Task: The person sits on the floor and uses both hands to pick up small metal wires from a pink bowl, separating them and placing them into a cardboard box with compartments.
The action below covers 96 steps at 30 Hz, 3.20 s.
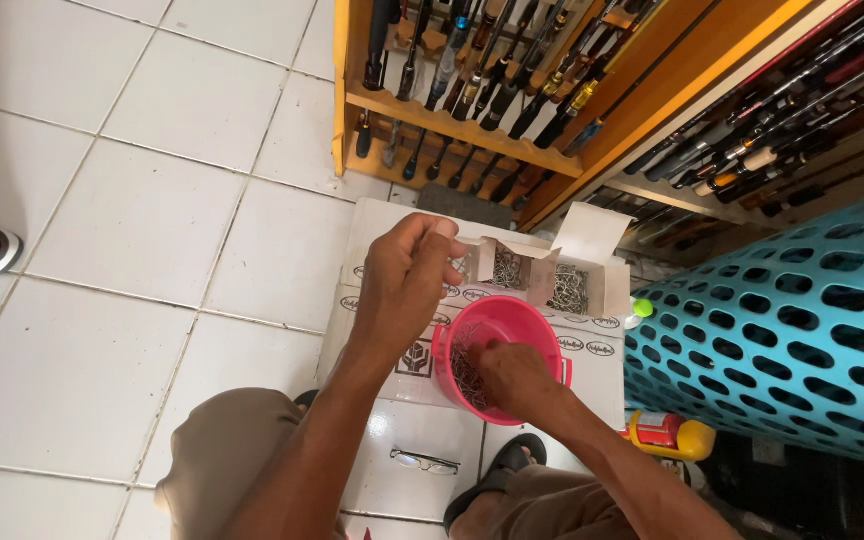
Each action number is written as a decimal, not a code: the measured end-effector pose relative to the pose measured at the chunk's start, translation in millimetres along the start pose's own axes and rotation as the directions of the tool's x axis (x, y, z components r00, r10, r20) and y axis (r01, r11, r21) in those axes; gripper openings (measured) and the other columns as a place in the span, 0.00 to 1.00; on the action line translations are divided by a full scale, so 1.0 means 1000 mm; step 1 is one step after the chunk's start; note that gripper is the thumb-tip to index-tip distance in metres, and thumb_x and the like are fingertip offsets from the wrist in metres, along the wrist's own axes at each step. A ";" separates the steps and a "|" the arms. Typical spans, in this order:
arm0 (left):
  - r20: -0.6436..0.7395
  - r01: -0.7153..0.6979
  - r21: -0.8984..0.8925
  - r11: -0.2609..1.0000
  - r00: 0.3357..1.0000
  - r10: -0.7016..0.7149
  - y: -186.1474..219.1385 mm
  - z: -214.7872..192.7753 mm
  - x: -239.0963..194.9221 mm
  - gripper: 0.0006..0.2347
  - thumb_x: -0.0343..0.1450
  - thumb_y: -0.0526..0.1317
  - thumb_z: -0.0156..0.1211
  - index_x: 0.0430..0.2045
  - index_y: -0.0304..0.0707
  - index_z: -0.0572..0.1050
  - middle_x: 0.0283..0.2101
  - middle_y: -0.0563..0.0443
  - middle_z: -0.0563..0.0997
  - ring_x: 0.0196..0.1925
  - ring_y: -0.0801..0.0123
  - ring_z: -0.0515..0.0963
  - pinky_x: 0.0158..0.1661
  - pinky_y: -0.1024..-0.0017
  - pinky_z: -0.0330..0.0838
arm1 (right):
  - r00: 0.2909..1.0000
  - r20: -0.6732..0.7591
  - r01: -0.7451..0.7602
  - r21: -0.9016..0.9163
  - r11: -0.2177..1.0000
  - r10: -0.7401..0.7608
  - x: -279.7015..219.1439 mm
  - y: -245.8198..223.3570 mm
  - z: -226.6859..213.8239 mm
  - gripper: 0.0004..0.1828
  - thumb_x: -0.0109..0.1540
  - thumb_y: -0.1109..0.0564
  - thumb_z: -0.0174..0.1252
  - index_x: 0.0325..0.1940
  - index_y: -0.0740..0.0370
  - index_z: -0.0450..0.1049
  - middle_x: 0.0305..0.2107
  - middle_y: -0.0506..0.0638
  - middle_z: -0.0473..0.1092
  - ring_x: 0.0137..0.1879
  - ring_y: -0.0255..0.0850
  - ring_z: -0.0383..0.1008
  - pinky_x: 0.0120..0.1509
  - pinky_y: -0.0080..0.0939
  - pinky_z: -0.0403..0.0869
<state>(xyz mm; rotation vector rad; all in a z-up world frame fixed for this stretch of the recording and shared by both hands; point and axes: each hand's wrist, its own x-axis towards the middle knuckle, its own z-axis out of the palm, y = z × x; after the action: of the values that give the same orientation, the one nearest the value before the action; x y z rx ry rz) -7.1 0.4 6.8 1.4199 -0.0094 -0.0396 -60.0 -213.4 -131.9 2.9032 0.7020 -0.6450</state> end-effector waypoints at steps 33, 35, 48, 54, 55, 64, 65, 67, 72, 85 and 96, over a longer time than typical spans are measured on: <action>0.290 0.387 0.095 0.917 0.870 -0.398 -0.037 0.042 -0.016 0.20 0.75 0.50 0.48 0.41 0.25 0.78 0.37 0.31 0.81 0.35 0.57 0.85 0.31 0.64 0.84 | 0.880 -0.347 0.258 0.922 0.289 0.325 -0.063 0.002 -0.109 0.11 0.61 0.71 0.59 0.45 0.70 0.81 0.28 0.57 0.78 0.36 0.39 0.77 0.44 0.44 0.78; 0.283 0.430 0.112 0.896 0.851 -0.443 -0.038 0.044 -0.018 0.21 0.75 0.51 0.48 0.40 0.27 0.79 0.36 0.32 0.81 0.35 0.56 0.84 0.32 0.63 0.84 | 0.873 -0.317 0.231 0.938 0.260 0.370 -0.060 0.001 -0.108 0.13 0.59 0.70 0.62 0.48 0.70 0.79 0.27 0.59 0.77 0.33 0.41 0.79 0.41 0.43 0.79; 0.315 0.375 0.166 0.912 0.856 -0.409 -0.030 0.045 -0.020 0.24 0.76 0.52 0.45 0.47 0.24 0.78 0.37 0.27 0.80 0.40 0.50 0.84 0.36 0.58 0.85 | 0.880 -0.290 0.238 0.955 0.178 0.376 -0.034 0.004 -0.090 0.13 0.59 0.71 0.61 0.48 0.71 0.77 0.27 0.58 0.76 0.31 0.39 0.80 0.37 0.36 0.78; 0.304 0.340 0.220 0.915 0.867 -0.395 -0.037 0.040 -0.016 0.21 0.76 0.49 0.43 0.42 0.26 0.79 0.32 0.33 0.81 0.31 0.57 0.84 0.30 0.63 0.83 | 0.878 -0.307 0.252 0.949 0.191 0.367 -0.038 0.002 -0.100 0.13 0.59 0.71 0.60 0.48 0.72 0.77 0.27 0.58 0.76 0.32 0.39 0.79 0.37 0.38 0.78; 0.299 0.279 0.237 0.930 0.890 -0.344 -0.039 0.038 -0.015 0.19 0.75 0.44 0.43 0.45 0.26 0.78 0.34 0.33 0.81 0.31 0.56 0.83 0.31 0.65 0.81 | 0.867 -0.320 0.247 0.942 0.227 0.382 -0.039 0.006 -0.102 0.12 0.60 0.70 0.60 0.48 0.71 0.78 0.27 0.60 0.76 0.32 0.42 0.79 0.39 0.41 0.79; 0.120 0.072 0.178 0.981 0.988 -0.095 -0.024 0.007 -0.003 0.15 0.69 0.26 0.42 0.46 0.24 0.75 0.36 0.36 0.81 0.26 0.73 0.74 0.26 0.76 0.70 | 0.773 -0.383 0.141 0.881 0.451 0.506 -0.019 0.027 -0.086 0.10 0.62 0.68 0.59 0.46 0.67 0.81 0.29 0.59 0.78 0.35 0.43 0.80 0.42 0.44 0.78; 0.101 0.042 0.147 0.988 0.993 -0.057 -0.027 0.004 0.000 0.15 0.68 0.25 0.41 0.44 0.23 0.76 0.35 0.38 0.81 0.28 0.73 0.75 0.26 0.76 0.69 | 0.764 -0.376 0.110 0.876 0.469 0.524 -0.013 0.025 -0.082 0.10 0.61 0.69 0.59 0.44 0.67 0.81 0.31 0.61 0.78 0.37 0.45 0.81 0.43 0.46 0.78; 0.096 0.034 0.126 0.991 0.994 -0.047 -0.019 0.003 -0.002 0.15 0.68 0.25 0.41 0.43 0.23 0.76 0.33 0.38 0.81 0.26 0.74 0.75 0.25 0.77 0.69 | 0.759 -0.383 0.078 0.857 0.509 0.527 0.001 0.025 -0.076 0.10 0.60 0.67 0.60 0.43 0.63 0.82 0.31 0.60 0.79 0.38 0.47 0.82 0.43 0.46 0.78; 0.085 0.026 0.109 0.994 0.996 -0.036 -0.014 0.000 -0.004 0.15 0.67 0.26 0.41 0.41 0.23 0.77 0.31 0.37 0.82 0.23 0.73 0.75 0.23 0.77 0.70 | 0.725 -0.424 0.042 0.814 0.580 0.543 0.033 0.020 -0.065 0.11 0.59 0.65 0.61 0.44 0.57 0.83 0.35 0.59 0.80 0.43 0.54 0.82 0.45 0.49 0.79; 0.079 0.026 0.155 0.988 0.996 -0.038 -0.015 -0.001 -0.001 0.16 0.67 0.27 0.40 0.41 0.28 0.78 0.32 0.39 0.84 0.24 0.72 0.79 0.25 0.75 0.71 | 0.921 0.025 -0.301 0.676 0.672 0.388 -0.010 -0.003 -0.106 0.16 0.66 0.62 0.49 0.52 0.62 0.80 0.35 0.66 0.78 0.42 0.58 0.81 0.47 0.55 0.79; 0.105 0.023 0.180 0.983 0.994 -0.043 -0.027 0.002 -0.001 0.15 0.69 0.27 0.41 0.42 0.26 0.78 0.32 0.37 0.84 0.23 0.72 0.79 0.25 0.76 0.70 | 0.987 0.052 -0.157 0.186 0.970 0.150 0.024 -0.007 0.015 0.12 0.59 0.57 0.57 0.40 0.66 0.81 0.35 0.63 0.77 0.44 0.61 0.79 0.42 0.58 0.80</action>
<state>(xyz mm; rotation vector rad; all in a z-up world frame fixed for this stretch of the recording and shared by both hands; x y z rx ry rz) -8.3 -5.5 -19.1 1.5956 -0.0810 -0.1470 -49.6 -200.1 -155.1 3.0685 0.4267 -0.7845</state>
